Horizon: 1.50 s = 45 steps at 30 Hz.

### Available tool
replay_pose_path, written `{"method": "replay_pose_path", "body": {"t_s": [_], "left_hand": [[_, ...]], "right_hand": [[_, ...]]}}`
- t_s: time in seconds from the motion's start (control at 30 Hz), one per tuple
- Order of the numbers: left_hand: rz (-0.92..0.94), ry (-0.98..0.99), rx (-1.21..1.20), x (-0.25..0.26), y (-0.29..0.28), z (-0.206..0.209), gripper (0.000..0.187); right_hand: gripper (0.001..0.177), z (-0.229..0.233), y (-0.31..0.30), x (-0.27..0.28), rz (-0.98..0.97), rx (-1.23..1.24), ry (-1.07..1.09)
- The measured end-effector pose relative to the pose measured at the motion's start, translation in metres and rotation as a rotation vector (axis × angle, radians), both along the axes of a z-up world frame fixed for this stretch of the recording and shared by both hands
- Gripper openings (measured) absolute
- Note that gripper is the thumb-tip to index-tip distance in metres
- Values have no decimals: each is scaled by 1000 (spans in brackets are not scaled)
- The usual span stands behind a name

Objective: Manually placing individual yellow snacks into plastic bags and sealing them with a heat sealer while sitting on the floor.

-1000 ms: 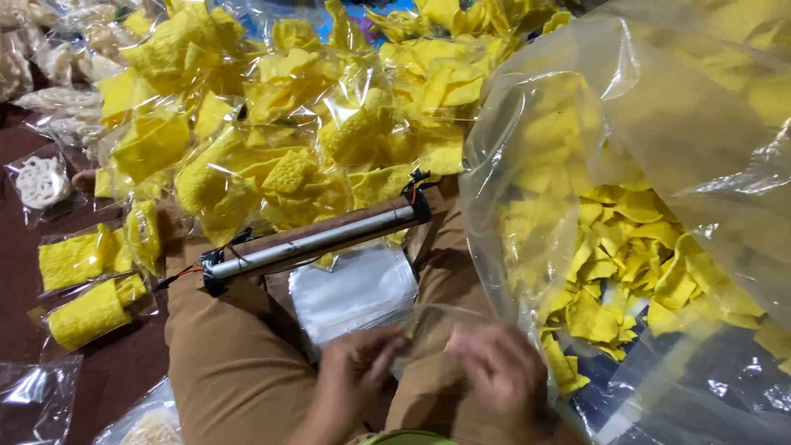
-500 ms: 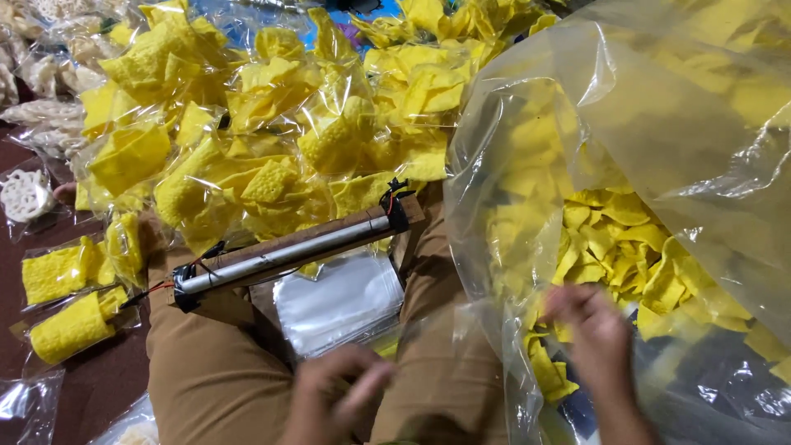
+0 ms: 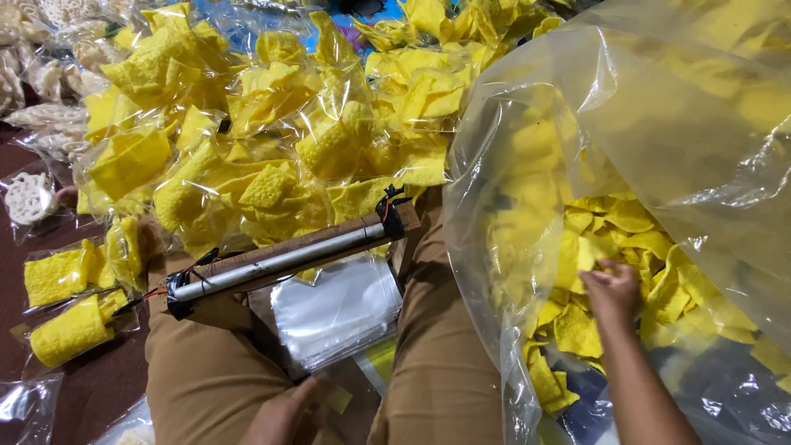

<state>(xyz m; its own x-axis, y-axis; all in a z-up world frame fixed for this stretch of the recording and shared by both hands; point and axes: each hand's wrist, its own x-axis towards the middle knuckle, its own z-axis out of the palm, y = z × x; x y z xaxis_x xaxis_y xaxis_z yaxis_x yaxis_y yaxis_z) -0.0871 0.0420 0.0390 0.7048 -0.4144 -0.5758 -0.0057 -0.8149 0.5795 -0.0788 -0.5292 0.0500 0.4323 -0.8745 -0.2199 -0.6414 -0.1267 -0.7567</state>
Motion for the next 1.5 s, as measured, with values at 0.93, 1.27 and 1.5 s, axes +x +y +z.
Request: {"method": "replay_pose_path", "body": {"t_s": [0.93,1.27,1.5], "left_hand": [[406,-159,-412,44,-111,199,23],[219,-523,-655,13,-124,178,22],[124,-395,-725,-19,-119,155,31]], "right_hand": [[23,126,178,-102,1282,-1118,-750],[21,138,235,-87,1091,-873,-529],[11,118,240,-80,1279,-754,-572]]}}
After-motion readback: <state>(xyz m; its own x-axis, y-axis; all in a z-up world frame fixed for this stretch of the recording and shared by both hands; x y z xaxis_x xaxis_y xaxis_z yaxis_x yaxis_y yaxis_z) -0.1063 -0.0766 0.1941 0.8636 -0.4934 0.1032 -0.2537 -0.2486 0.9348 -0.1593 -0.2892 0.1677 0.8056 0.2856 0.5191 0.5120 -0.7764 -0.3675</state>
